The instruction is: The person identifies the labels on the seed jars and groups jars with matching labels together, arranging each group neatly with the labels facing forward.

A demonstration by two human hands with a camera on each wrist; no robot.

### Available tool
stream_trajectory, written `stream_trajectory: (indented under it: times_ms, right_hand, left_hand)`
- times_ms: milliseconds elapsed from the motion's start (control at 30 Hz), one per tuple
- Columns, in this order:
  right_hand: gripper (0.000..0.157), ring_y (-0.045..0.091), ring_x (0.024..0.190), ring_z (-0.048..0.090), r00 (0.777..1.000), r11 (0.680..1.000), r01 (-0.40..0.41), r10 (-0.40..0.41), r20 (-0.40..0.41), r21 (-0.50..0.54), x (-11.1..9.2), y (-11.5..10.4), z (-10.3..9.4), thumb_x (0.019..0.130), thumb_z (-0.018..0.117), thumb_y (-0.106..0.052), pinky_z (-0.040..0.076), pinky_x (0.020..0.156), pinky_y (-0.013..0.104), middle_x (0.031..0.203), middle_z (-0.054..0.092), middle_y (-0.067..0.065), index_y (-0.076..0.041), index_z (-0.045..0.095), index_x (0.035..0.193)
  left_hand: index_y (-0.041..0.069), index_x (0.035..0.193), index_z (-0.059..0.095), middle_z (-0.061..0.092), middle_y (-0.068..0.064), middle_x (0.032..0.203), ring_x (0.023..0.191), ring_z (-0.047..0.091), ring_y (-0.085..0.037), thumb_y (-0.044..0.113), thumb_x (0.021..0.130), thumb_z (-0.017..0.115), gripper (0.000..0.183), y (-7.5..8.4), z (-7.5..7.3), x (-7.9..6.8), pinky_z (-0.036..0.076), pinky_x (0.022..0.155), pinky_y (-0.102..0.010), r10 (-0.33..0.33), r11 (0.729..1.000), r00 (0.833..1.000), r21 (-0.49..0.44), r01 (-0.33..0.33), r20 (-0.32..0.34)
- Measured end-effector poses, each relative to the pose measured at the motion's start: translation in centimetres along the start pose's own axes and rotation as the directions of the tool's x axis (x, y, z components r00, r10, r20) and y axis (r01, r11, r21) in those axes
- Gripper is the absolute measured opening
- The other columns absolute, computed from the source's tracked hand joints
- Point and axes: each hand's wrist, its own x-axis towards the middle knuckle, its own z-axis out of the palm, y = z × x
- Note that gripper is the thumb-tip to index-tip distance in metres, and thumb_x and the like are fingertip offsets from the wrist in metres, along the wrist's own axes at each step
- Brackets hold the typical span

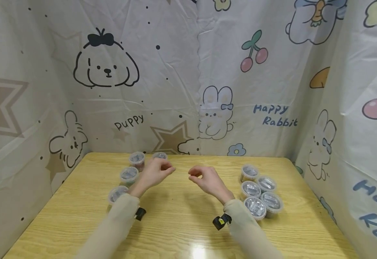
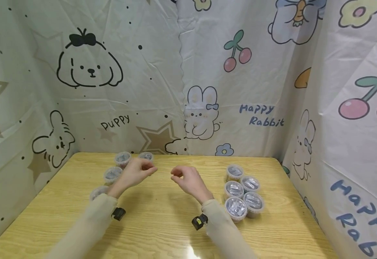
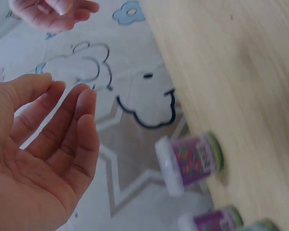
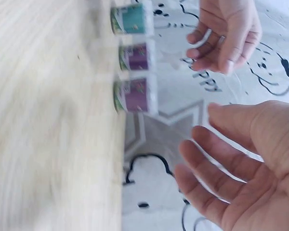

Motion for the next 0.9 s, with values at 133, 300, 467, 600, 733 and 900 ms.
stream_trajectory:
  times_ms: [133,300,467,600,733,900]
  right_hand:
    - [0.013,0.016,0.093,0.067,0.999,0.999,-0.029,0.029,0.015,-0.016,-0.7,0.9,-1.5,0.092,0.069,-0.015,0.055,0.084,0.04,0.103,0.073,0.004,-0.014,0.072,0.105]
    - [0.015,0.018,0.093,0.068,0.998,0.997,-0.058,0.059,0.0,-0.046,-1.6,2.5,-3.5,0.091,0.07,-0.013,0.055,0.084,0.041,0.101,0.073,0.004,-0.012,0.072,0.107]
    - [0.019,0.023,0.097,0.068,0.992,0.989,-0.122,0.119,-0.042,-0.082,-2.5,4.2,-5.7,0.091,0.069,-0.012,0.054,0.087,0.045,0.104,0.073,0.006,-0.009,0.07,0.11]
    - [0.02,0.022,0.095,0.067,0.99,0.985,-0.141,0.14,-0.023,-0.104,-3.4,5.3,-7.0,0.091,0.069,-0.011,0.054,0.086,0.044,0.105,0.072,0.008,-0.007,0.07,0.11]
    - [0.02,0.02,0.093,0.065,0.989,0.986,-0.135,0.14,0.048,-0.093,-4.4,6.1,-7.7,0.092,0.068,-0.01,0.054,0.084,0.042,0.105,0.07,0.011,-0.005,0.069,0.111]
    - [0.016,0.018,0.09,0.064,0.99,0.987,-0.113,0.122,0.074,-0.114,-5.7,6.9,-8.4,0.091,0.068,-0.007,0.054,0.08,0.039,0.1,0.069,0.01,-0.004,0.068,0.107]
  left_hand:
    - [0.018,0.085,0.074,0.069,0.006,0.08,0.07,0.061,-0.007,0.024,0.095,0.067,0.014,0.8,1.9,0.6,0.052,0.067,-0.03,-0.007,1.0,1.0,-0.018,0.007,0.012]
    - [0.017,0.083,0.073,0.068,0.008,0.076,0.065,0.058,-0.004,0.023,0.095,0.066,0.015,1.6,4.3,1.3,0.05,0.063,-0.026,0.07,0.997,0.996,0.011,-0.071,0.053]
    - [0.015,0.085,0.073,0.066,0.008,0.073,0.061,0.055,-0.003,0.024,0.096,0.064,0.017,2.9,6.0,1.7,0.047,0.059,-0.023,0.121,0.99,0.986,0.055,-0.127,0.113]
    - [0.014,0.085,0.073,0.065,0.008,0.072,0.06,0.054,-0.003,0.023,0.095,0.065,0.016,4.1,7.3,2.0,0.046,0.059,-0.021,0.152,0.984,0.979,0.07,-0.163,0.139]
    - [0.015,0.086,0.073,0.068,0.008,0.074,0.062,0.055,0.0,0.023,0.095,0.066,0.014,5.1,8.6,2.3,0.047,0.061,-0.019,0.201,0.974,0.967,0.073,-0.215,0.156]
    - [0.017,0.09,0.073,0.07,0.009,0.079,0.066,0.057,0.002,0.022,0.094,0.067,0.009,6.3,10.4,2.6,0.047,0.063,-0.016,0.254,0.962,0.942,0.047,-0.27,0.218]
